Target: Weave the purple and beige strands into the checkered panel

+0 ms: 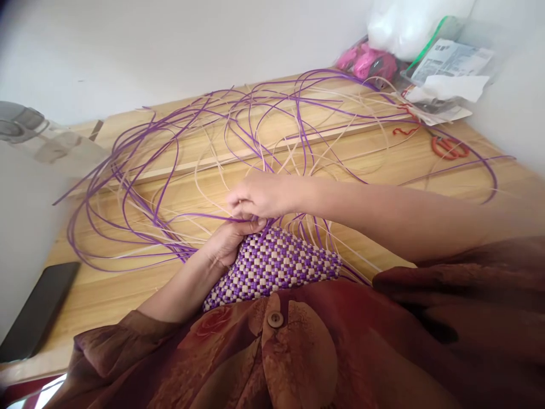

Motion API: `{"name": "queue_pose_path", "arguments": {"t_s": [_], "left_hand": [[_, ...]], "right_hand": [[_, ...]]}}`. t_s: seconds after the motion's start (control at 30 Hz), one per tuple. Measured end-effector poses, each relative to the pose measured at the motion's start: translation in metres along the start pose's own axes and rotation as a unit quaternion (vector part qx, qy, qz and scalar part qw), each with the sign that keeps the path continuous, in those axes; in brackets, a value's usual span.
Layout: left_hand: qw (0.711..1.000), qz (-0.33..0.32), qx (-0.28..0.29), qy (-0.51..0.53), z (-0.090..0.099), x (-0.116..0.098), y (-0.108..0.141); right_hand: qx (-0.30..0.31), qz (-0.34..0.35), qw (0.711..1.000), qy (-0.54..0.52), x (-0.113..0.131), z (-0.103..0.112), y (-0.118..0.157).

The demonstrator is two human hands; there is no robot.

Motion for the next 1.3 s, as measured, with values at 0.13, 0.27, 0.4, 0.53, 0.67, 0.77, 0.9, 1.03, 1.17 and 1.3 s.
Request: {"name": "queue_pose_path", "arguments": {"t_s": [0.13, 0.27, 0.4, 0.53, 0.67, 0.77, 0.9, 1.03, 1.17, 1.3], "left_hand": [[0.996, 0.086, 0.013, 0.020, 0.000, 0.001, 0.000], [0.996, 0.069, 0.047, 0.015, 0.002, 0.005, -0.003], [0.997, 0.054, 0.058, -0.001, 0.002, 0.007, -0.004], [0.997, 0.038, 0.066, -0.010, 0.001, 0.005, -0.003], [0.998, 0.049, 0.025, -0.002, 0.001, 0.005, -0.002], [0.998, 0.059, 0.008, -0.006, 0.002, 0.007, -0.002], [0.999, 0.010, 0.011, -0.033, 0.002, 0.007, -0.002], [0.997, -0.036, 0.000, -0.071, 0.002, 0.005, 0.000], [0.994, -0.034, 0.017, -0.098, 0.000, 0.003, 0.001], [0.986, -0.061, 0.048, -0.149, -0.004, 0.001, 0.003]], "right_hand": [[-0.155, -0.124, 0.979, 0.050, 0.015, 0.001, 0.046], [-0.171, -0.154, 0.971, 0.061, 0.040, -0.036, 0.086], [-0.274, -0.154, 0.946, 0.076, 0.051, -0.067, 0.092], [-0.316, -0.175, 0.931, 0.049, 0.054, -0.071, 0.079], [-0.312, -0.208, 0.925, -0.054, 0.067, -0.065, 0.083], [-0.269, -0.199, 0.937, -0.101, 0.077, -0.066, 0.091], [-0.319, -0.209, 0.918, -0.109, 0.078, -0.073, 0.095], [-0.330, -0.204, 0.910, -0.144, 0.076, -0.081, 0.090], [-0.336, -0.180, 0.909, -0.168, 0.074, -0.086, 0.089], [-0.351, -0.191, 0.902, -0.161, 0.068, -0.092, 0.087]]}}
Point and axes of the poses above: each hand's wrist, its own y-axis away from the middle knuckle, its own z-axis out of the back of the hand, x = y × z, the point moved 2 cm from there along -y, towards the middle knuckle, and after that the axes turned 11 degrees about y, right-handed, at the moved point
